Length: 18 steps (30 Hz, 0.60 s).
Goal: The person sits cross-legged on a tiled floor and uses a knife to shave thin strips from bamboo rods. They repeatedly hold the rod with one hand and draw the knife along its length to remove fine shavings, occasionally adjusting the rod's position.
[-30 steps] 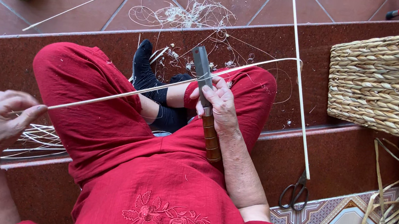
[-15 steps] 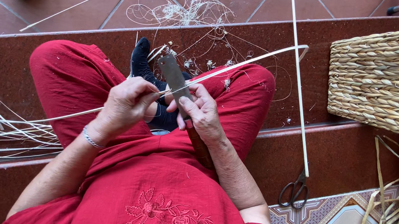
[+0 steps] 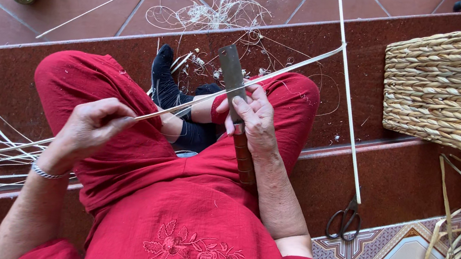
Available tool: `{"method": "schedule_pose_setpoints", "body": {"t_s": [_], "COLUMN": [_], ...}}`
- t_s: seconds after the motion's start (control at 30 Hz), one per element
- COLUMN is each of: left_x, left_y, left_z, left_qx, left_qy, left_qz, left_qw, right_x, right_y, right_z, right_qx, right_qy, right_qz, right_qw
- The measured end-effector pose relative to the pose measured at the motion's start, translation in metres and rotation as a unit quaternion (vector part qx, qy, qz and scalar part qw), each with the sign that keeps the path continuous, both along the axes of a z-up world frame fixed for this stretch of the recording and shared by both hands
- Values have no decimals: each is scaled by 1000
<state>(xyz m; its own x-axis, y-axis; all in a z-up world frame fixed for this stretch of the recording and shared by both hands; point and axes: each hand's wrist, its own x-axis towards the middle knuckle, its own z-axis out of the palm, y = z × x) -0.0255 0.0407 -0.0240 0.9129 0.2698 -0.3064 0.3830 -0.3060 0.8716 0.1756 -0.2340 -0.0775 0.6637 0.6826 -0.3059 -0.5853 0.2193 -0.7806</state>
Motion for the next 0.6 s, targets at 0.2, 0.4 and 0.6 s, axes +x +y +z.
{"method": "schedule_pose_setpoints", "body": {"t_s": [0.2, 0.4, 0.6], "left_x": [-22, -49, -83], "left_y": [26, 54, 85], "left_z": [0, -7, -25], "left_qx": [-3, 0, -48], "left_qy": [24, 63, 102], "left_qz": [5, 16, 80], "left_qw": [1000, 998, 990], "right_x": [7, 15, 22], "right_y": [-3, -12, -19], "right_z": [4, 5, 7], "right_qx": [-6, -25, -30], "right_qy": [-17, -41, -53], "right_qz": [-7, -14, -16], "right_qw": [1000, 999, 998]}}
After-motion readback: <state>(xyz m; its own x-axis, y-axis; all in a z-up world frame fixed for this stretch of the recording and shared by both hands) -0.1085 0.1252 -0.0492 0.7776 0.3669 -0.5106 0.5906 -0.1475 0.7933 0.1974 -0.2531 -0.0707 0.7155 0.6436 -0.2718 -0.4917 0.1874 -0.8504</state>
